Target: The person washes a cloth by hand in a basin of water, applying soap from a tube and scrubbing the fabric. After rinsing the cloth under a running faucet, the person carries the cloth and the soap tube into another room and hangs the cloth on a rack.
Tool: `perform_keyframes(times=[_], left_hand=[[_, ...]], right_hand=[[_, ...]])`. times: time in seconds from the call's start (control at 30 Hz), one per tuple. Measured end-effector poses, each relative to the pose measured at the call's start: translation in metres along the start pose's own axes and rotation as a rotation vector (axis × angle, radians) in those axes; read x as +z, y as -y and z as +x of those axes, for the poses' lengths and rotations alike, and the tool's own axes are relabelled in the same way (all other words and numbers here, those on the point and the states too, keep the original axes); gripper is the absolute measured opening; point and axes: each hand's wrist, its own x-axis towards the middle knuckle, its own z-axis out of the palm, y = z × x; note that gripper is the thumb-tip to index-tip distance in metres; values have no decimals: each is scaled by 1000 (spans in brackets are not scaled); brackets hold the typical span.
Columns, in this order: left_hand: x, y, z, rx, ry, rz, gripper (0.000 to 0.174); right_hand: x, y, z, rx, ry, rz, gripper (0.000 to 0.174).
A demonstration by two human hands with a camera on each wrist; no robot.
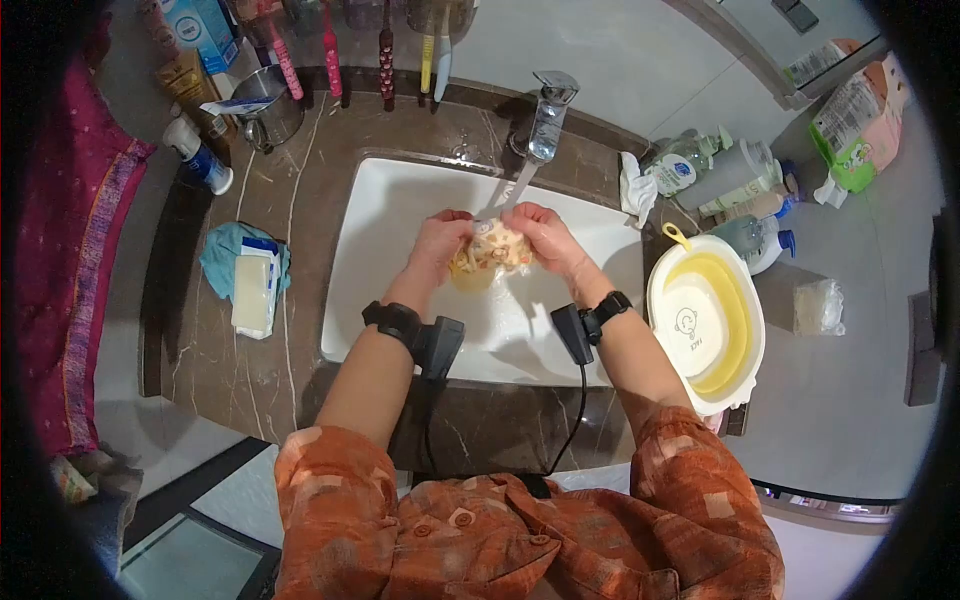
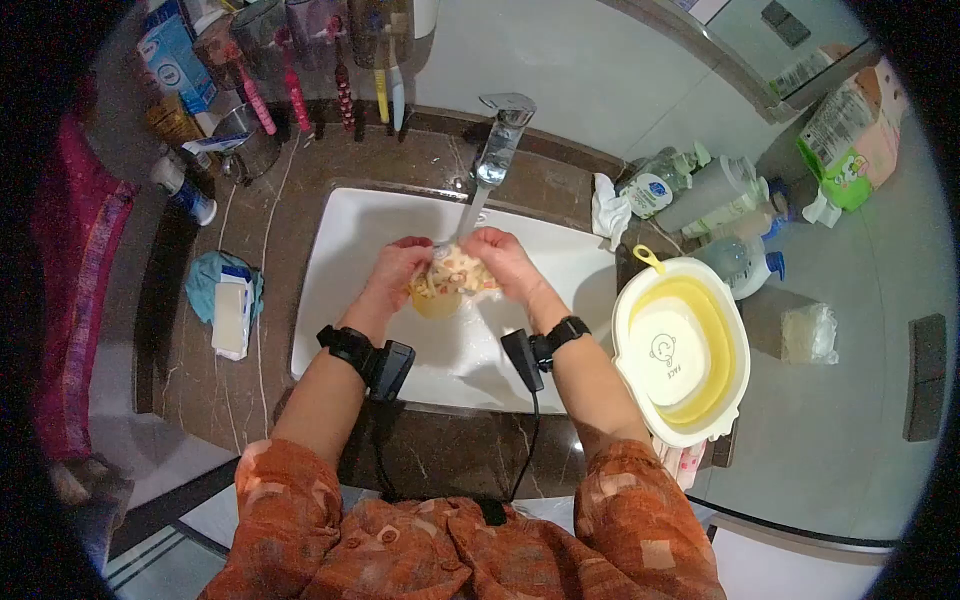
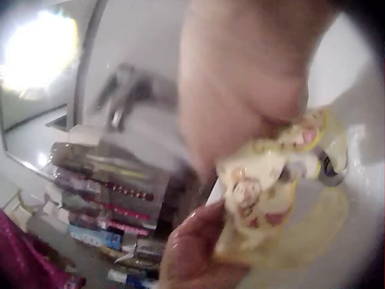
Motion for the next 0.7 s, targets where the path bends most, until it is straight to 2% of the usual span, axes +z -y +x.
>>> perform_keyframes(times=[0.03, 0.07, 0.13, 0.17, 0.23, 0.27, 0.3, 0.33, 0.37, 0.43, 0.5, 0.53, 0.6, 0.63, 0.7], left_hand=[[4, 2, -1, -32, -25, -162, 13], [8, 4, -2, -33, -25, -163, 13], [16, 12, 1, -184, 33, -49, 17], [19, 16, 2, -185, 35, -49, 17], [24, 17, 1, -215, 55, -46, 22], [23, 16, 2, -215, 56, -43, 22], [21, 12, -1, -276, 156, -117, 22], [19, 9, -3, -337, 255, -195, 23], [15, 11, 0, -337, 253, -198, 23], [8, 18, 11, -289, 344, -378, 25], [11, 13, 4, -252, 281, -495, 24], [12, 10, 2, -216, 216, -604, 25], [13, 14, 4, -215, 270, -612, 28], [13, 16, 6, -214, 323, -618, 32], [15, 21, 7, -154, 288, -535, 32]], right_hand=[[3, -6, 5, -44, -93, 70, 27], [11, -14, 12, -43, -93, 70, 27], [23, -25, 23, -408, -277, -504, 30], [19, -26, 24, -407, -278, -505, 30], [17, -16, 21, -273, -472, -878, 31], [4, -22, 25, -230, -477, -931, 31], [-1, -24, 24, -228, -476, -930, 31], [-5, -27, 23, -273, -467, -833, 31], [-9, -29, 22, -319, -458, -735, 31], [-5, -17, 9, -301, -493, -769, 35], [2, -1, -12, 131, -452, -464, 41], [3, 2, -19, 129, -452, -468, 41], [5, 4, -31, 454, -150, 15, 45], [7, 3, -28, 452, -151, 15, 45], [11, -5, -19, 149, -96, 183, 42]])
